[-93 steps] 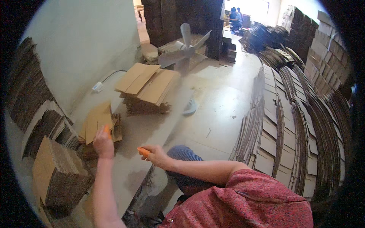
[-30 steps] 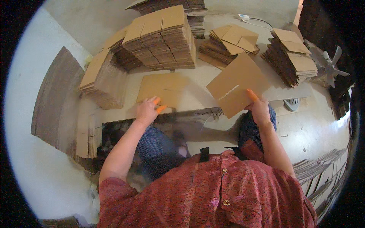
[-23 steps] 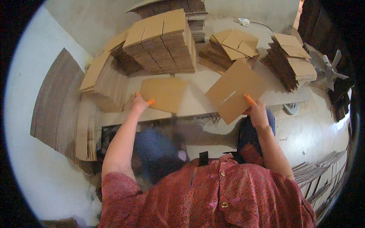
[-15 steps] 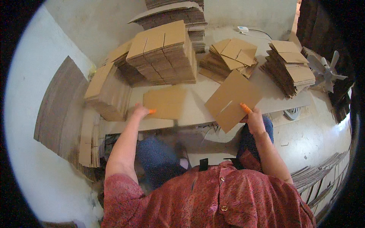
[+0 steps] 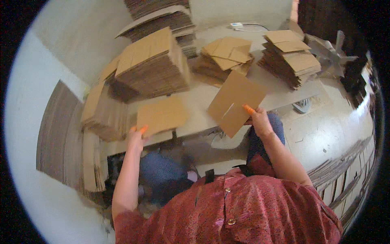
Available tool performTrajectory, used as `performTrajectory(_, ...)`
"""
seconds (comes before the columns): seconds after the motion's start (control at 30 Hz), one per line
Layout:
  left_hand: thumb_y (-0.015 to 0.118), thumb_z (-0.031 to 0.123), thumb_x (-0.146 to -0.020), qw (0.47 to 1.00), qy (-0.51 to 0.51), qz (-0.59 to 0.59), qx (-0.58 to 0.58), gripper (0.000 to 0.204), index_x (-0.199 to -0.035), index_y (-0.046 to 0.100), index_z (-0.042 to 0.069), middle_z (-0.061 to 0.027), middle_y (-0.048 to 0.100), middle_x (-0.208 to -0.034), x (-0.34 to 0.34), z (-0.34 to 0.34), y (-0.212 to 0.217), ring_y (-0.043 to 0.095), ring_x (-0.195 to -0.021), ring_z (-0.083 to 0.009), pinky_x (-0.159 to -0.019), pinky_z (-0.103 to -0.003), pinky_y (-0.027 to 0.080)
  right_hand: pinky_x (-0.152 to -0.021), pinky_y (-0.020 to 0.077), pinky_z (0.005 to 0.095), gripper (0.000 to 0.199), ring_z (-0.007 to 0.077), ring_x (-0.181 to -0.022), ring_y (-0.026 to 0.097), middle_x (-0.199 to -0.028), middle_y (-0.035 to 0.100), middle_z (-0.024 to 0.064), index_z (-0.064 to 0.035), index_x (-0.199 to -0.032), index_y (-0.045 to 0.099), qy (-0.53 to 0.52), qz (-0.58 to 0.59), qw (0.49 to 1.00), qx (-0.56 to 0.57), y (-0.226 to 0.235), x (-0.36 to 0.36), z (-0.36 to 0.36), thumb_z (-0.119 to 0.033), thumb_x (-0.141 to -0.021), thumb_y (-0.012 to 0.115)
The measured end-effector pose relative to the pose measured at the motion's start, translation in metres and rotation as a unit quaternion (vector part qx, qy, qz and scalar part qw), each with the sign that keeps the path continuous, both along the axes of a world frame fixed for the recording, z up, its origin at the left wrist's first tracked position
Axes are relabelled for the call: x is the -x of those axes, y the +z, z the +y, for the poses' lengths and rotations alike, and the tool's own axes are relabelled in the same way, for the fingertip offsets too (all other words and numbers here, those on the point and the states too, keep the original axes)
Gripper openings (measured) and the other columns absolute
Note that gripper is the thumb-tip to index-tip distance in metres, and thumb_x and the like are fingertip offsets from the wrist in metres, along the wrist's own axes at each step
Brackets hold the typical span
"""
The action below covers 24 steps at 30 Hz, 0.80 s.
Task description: The person assembles flat cardboard pieces into box shapes by folding along pre-scored lines and interlocking tabs. The person repeatedly picks up a flat piece, folds it into a box, and places it on a growing stack.
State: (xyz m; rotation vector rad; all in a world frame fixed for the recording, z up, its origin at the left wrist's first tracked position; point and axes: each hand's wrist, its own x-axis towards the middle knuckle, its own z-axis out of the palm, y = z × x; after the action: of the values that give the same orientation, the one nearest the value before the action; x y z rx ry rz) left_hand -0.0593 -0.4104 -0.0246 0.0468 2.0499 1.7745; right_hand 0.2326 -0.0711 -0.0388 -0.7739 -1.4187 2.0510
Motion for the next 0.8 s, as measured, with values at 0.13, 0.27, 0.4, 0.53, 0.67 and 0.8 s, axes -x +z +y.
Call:
performTrajectory(0.13,0.058,0.009,-0.081,0.996,-0.004,0.055,-0.074,0.034,-0.111,0.045,0.001,-0.0095,0.054,-0.107,-0.075,0.014,0.054,0.053,-0.094,-0.0194,-0.073,-0.034,0.048,-0.054,0.0494,0.0297,0.031,0.0172,-0.065,0.061,-0.084,0.063,0.0085,0.0019,-0.100,0.057,0.007,-0.041,0.998,-0.040,-0.007,-0.008,0.012,-0.025,-0.085,0.057)
performTrajectory(0.27,0.056,0.005,-0.083,0.971,-0.055,0.091,-0.213,0.034,-0.113,0.043,-0.003,-0.0115,0.053,-0.109,-0.118,0.069,0.104,0.051,-0.100,-0.0194,-0.087,-0.033,0.042,-0.051,0.0476,0.0257,0.026,0.0144,-0.061,0.060,-0.079,0.063,0.0069,0.0006,-0.095,0.060,-0.045,0.005,0.999,-0.021,-0.003,-0.017,0.014,-0.023,-0.087,0.055)
performTrajectory(0.4,0.058,0.014,-0.081,0.957,-0.091,0.103,-0.254,0.033,-0.110,0.045,0.005,-0.0074,0.054,-0.106,-0.109,0.152,0.119,0.054,-0.092,-0.0203,-0.072,-0.038,0.047,-0.048,0.0428,0.0231,0.026,0.0122,-0.059,0.057,-0.076,0.061,0.0048,0.0003,-0.093,0.061,-0.058,-0.034,0.997,-0.025,0.010,-0.023,0.012,-0.024,-0.086,0.056)
performTrajectory(0.53,0.060,0.014,-0.081,0.950,-0.089,0.157,-0.257,0.029,-0.105,0.047,0.005,-0.0082,0.055,-0.102,-0.071,0.242,0.095,0.055,-0.091,-0.0219,-0.071,-0.041,0.048,-0.050,0.0434,0.0237,0.026,0.0129,-0.060,0.057,-0.075,0.061,0.0045,0.0005,-0.094,0.061,-0.059,-0.034,0.998,-0.004,0.021,-0.023,0.007,-0.023,-0.085,0.057)
performTrajectory(0.67,0.062,0.015,-0.081,0.955,-0.092,0.056,-0.278,0.036,-0.109,0.045,0.001,-0.0125,0.053,-0.107,-0.054,0.316,0.102,0.054,-0.093,-0.0243,-0.075,-0.039,0.048,-0.054,0.0469,0.0265,0.024,0.0146,-0.068,0.060,-0.083,0.064,0.0066,0.0000,-0.094,0.062,-0.036,0.000,0.999,0.010,0.012,-0.027,0.016,-0.022,-0.084,0.057)
performTrajectory(0.8,0.066,0.025,-0.079,0.997,-0.053,0.032,-0.040,0.052,-0.114,0.043,-0.005,-0.0161,0.052,-0.109,-0.041,0.321,0.094,0.053,-0.097,-0.0244,-0.080,-0.035,0.046,-0.052,0.0472,0.0250,0.023,0.0128,-0.063,0.059,-0.080,0.062,0.0055,-0.0019,-0.093,0.060,-0.024,-0.035,0.998,-0.036,0.014,-0.022,0.014,-0.022,-0.086,0.056)
